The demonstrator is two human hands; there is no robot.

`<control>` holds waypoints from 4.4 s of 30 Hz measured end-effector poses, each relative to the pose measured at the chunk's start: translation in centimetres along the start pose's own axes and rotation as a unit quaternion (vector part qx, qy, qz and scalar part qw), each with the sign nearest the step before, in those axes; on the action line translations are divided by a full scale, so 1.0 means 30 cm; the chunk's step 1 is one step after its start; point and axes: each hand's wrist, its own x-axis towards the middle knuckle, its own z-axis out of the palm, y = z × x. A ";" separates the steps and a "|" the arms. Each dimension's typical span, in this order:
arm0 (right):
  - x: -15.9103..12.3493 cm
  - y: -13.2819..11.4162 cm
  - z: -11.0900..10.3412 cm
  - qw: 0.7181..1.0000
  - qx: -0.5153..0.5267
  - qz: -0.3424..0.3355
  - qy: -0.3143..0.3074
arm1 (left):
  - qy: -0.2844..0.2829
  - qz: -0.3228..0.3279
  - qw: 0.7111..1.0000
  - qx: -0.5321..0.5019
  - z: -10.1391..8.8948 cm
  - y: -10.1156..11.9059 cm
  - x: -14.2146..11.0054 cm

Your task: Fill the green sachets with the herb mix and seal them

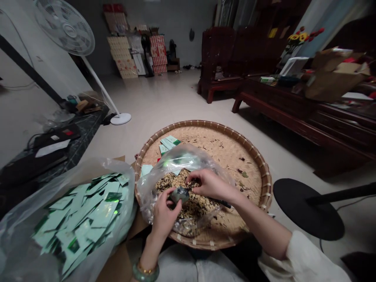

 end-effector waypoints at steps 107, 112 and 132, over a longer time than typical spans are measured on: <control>-0.044 0.107 0.066 0.996 0.084 0.037 -0.021 | -0.154 -0.205 0.935 -0.246 -0.039 0.002 0.037; -0.025 0.146 0.131 0.995 0.095 0.024 -0.024 | -0.189 -0.203 0.920 -0.276 0.008 0.025 0.013; -0.017 0.151 0.144 0.981 0.153 0.046 0.113 | -0.089 -0.257 0.909 -0.314 0.061 0.052 0.035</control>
